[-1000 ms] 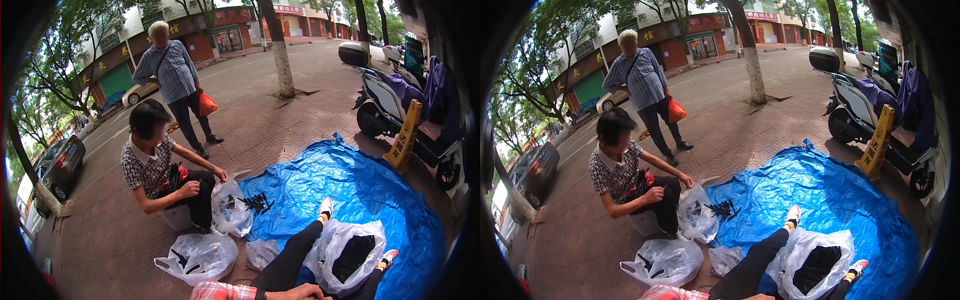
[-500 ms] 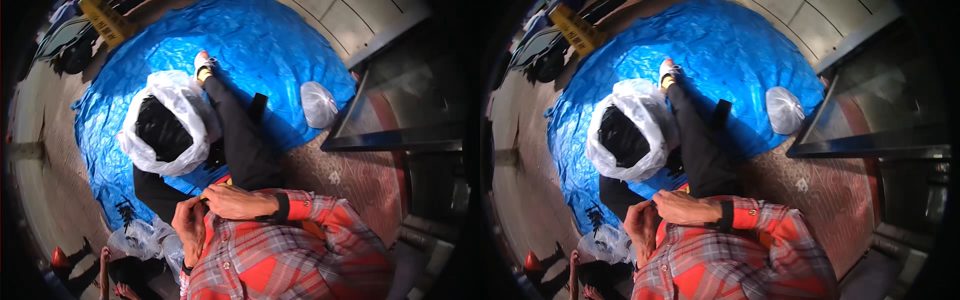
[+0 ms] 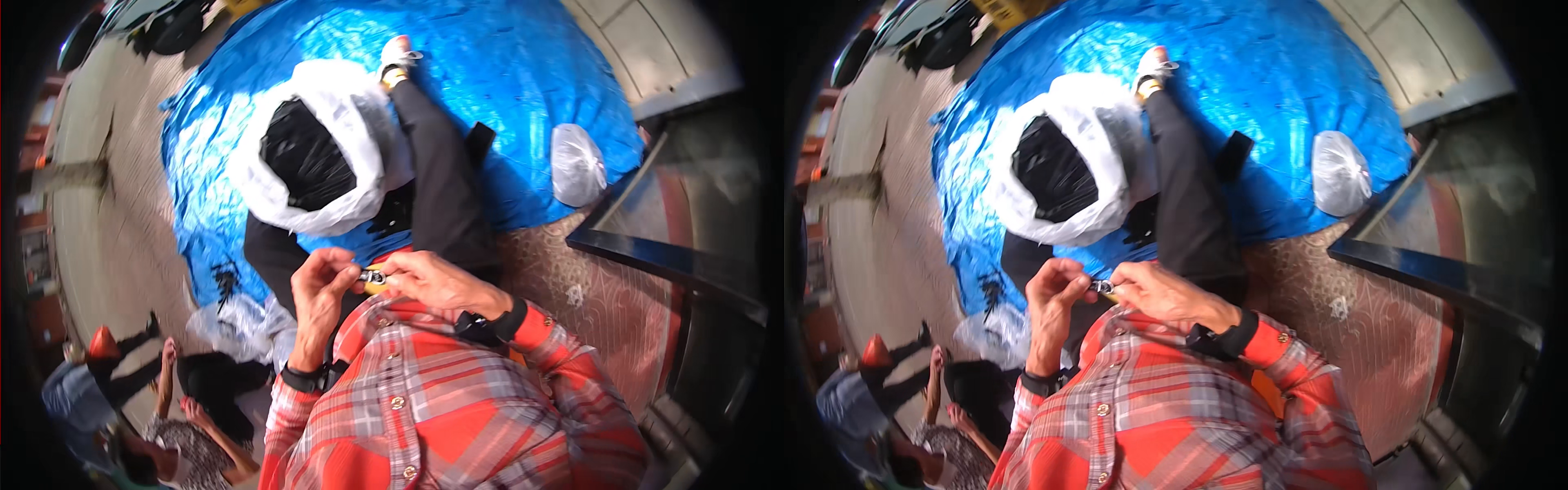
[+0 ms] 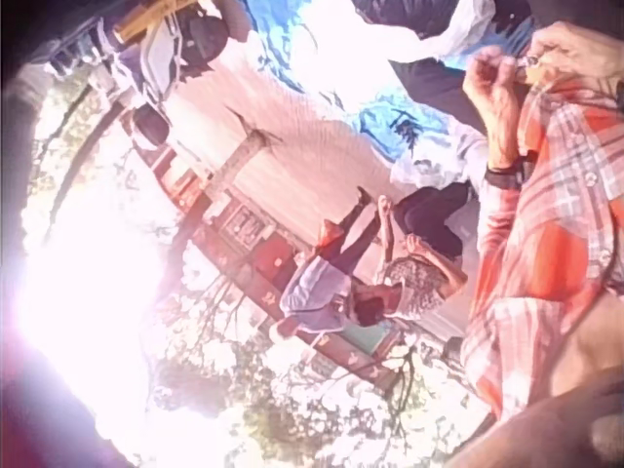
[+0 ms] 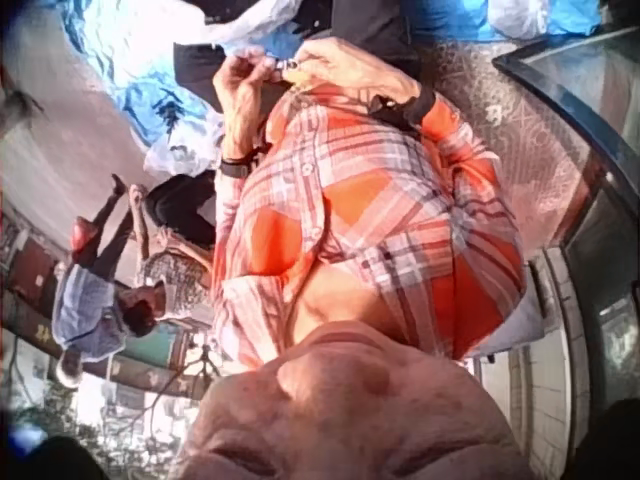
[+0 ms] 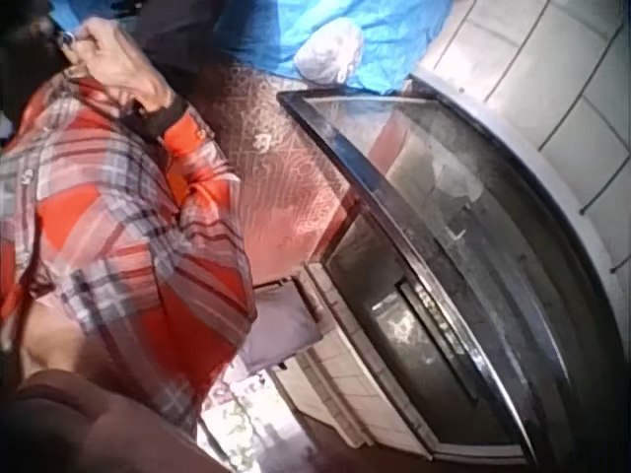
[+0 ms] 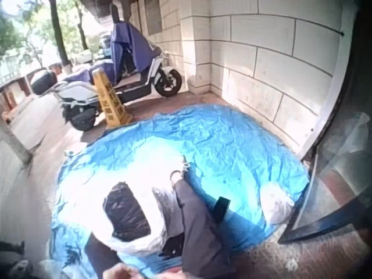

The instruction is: Manually assembling or sorting small black components for shoes while sitting on an outdoor sidewalk.

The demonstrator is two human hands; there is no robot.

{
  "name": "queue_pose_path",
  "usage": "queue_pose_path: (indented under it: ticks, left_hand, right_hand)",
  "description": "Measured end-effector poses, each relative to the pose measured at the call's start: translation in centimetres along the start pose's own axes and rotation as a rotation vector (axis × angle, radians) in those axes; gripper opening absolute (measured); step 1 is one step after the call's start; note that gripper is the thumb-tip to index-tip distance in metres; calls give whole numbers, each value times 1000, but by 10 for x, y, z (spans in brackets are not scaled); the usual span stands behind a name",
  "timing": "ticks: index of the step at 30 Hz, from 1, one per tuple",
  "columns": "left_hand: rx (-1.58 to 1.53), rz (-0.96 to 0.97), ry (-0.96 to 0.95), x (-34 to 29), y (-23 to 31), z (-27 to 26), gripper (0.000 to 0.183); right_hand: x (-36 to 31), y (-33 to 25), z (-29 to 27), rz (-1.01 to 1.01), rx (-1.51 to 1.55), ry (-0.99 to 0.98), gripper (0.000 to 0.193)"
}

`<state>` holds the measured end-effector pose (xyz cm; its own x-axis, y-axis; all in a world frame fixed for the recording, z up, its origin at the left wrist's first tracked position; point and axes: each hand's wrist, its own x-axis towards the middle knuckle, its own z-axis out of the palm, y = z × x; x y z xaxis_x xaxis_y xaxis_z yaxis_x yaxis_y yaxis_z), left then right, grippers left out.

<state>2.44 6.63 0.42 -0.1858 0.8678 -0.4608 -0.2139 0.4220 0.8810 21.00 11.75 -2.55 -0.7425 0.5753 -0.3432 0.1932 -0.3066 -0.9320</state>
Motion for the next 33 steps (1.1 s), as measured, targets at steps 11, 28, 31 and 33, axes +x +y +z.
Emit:
queue_pose_path:
  ticks: [11,28,31,33]
  left_hand:
    - [36,76,-35,-18,-10,-25,15]
    - [-301,18,-69,-40,-19,-47,14]
    - [-282,21,-66,-39,-15,-48,13]
    - [-252,19,-64,-36,-15,-50,14]
  right_hand:
    - [13,-5,32,-44,-113,63,11]
    - [6,-28,42,60,-93,-191,14]
    - [10,-24,41,27,-81,-171,14]
    - [16,-29,44,52,-63,-171,17]
